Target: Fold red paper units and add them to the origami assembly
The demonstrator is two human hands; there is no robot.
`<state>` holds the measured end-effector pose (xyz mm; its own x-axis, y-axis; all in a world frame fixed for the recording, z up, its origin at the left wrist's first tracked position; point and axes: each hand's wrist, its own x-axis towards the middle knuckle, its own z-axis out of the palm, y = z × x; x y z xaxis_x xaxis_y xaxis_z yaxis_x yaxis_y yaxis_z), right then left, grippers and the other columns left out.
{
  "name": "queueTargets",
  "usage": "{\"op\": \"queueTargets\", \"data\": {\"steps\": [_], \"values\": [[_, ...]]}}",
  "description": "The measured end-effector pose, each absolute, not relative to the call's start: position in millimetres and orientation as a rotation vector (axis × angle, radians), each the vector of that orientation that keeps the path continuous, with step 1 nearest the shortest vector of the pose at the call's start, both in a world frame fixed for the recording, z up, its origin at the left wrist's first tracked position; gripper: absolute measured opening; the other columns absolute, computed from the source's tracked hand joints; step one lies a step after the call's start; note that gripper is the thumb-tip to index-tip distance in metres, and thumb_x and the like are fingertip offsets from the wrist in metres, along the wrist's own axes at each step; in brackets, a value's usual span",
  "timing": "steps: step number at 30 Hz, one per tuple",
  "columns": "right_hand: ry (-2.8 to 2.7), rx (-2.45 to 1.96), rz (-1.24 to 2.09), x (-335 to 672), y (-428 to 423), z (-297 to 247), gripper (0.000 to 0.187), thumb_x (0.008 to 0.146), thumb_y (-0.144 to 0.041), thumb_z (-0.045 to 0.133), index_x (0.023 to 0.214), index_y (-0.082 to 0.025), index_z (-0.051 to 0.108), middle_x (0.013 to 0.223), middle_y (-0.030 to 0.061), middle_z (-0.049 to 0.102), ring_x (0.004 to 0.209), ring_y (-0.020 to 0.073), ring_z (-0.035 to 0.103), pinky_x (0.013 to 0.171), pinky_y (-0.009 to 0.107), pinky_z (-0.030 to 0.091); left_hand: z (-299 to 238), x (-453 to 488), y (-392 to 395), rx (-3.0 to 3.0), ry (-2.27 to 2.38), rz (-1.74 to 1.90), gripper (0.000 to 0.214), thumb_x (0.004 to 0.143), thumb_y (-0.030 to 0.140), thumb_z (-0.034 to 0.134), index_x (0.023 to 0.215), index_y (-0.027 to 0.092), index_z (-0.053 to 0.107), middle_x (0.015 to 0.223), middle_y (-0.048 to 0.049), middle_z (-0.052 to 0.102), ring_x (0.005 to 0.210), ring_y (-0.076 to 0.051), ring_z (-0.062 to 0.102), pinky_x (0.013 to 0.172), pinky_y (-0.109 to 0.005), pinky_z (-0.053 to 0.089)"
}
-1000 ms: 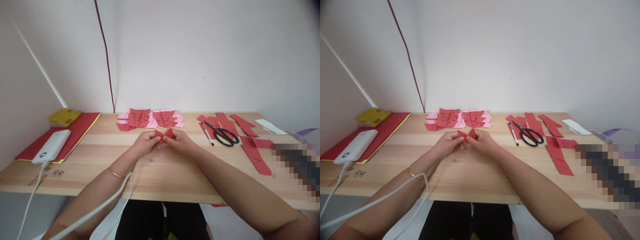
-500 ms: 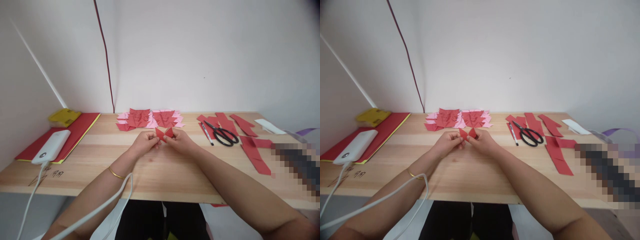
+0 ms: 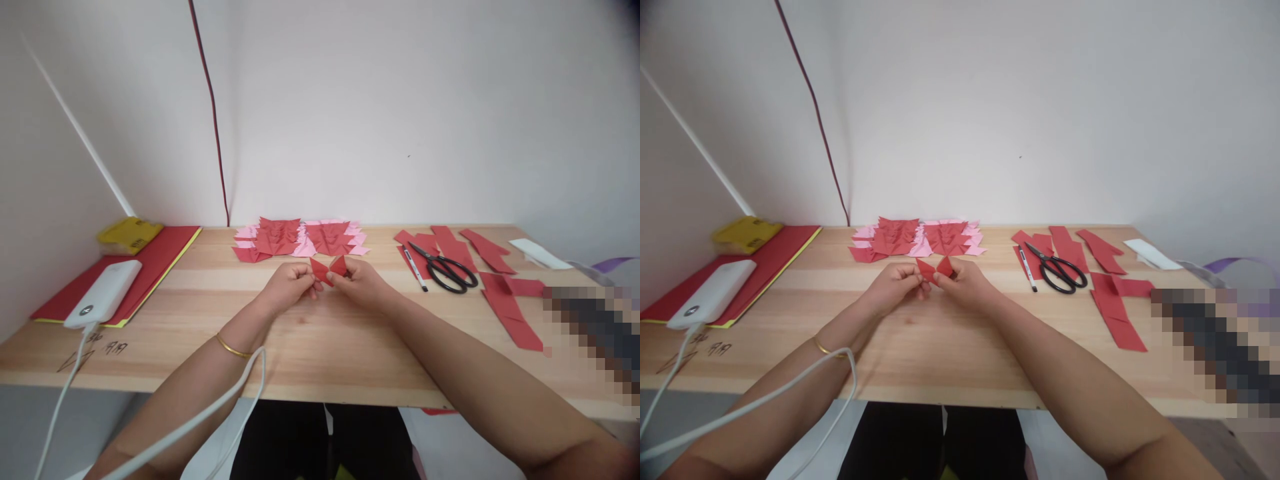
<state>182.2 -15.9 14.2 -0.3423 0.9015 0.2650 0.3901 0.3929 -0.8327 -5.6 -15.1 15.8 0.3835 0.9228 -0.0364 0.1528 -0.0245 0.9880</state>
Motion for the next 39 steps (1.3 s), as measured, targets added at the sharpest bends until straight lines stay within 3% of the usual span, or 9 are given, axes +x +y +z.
{"op": "queueTargets", "data": {"steps": [7,13,21,26,39], "values": [[-1.9,-1.114,0.876,182.3,-16.8,15.4,0.015,0.078,-0.03,0.054,0.068,-0.018,0.053,0.068,0.0007,0.057,0.066,0.0132,0.051,0.062,0.025,0.04,16.2,-3.6,-16.7,1.457,1.06,0.853,0.016,0.074,0.025,0.056,0.066,0.012,0.061,0.065,-0.0037,0.063,0.047,-0.008,0.052,0.049,-0.021,0.038],[-1.925,-1.04,0.928,182.7,-17.0,12.5,0.014,0.08,-0.029,0.053,0.075,-0.016,0.059,0.076,0.0027,0.061,0.07,0.0134,0.054,0.065,0.025,0.041,16.2,-1.5,-17.4,1.409,0.949,0.886,0.02,0.073,0.03,0.062,0.082,0.012,0.063,0.075,-0.0039,0.064,0.055,-0.008,0.052,0.058,-0.022,0.041],[-1.985,-1.025,0.883,180.1,-19.7,7.6,0.017,0.081,-0.03,0.054,0.07,-0.017,0.054,0.068,-0.0001,0.055,0.061,0.0106,0.048,0.058,0.023,0.038,11.0,-0.7,-17.2,1.547,1.065,0.867,0.018,0.074,0.03,0.061,0.074,0.013,0.06,0.057,0.0018,0.053,0.052,-0.009,0.047,0.053,-0.022,0.036],[-1.984,-0.985,0.971,179.9,-19.9,13.3,0.015,0.081,-0.029,0.052,0.079,-0.016,0.059,0.077,0.0021,0.059,0.07,0.0129,0.053,0.064,0.024,0.042,13.3,-1.8,-18.2,1.592,1.096,0.872,0.016,0.075,0.03,0.058,0.075,0.014,0.059,0.056,0.0031,0.05,0.048,-0.008,0.042,0.047,-0.02,0.03],[-1.923,-1.041,0.915,180.6,-17.7,11.7,0.013,0.079,-0.026,0.053,0.078,-0.016,0.062,0.078,0.0026,0.062,0.07,0.0137,0.055,0.065,0.026,0.043,15.5,0.4,-17.4,1.527,1.017,0.873,0.019,0.073,0.031,0.062,0.077,0.013,0.06,0.061,0.0022,0.054,0.052,-0.008,0.044,0.051,-0.02,0.034]]}}
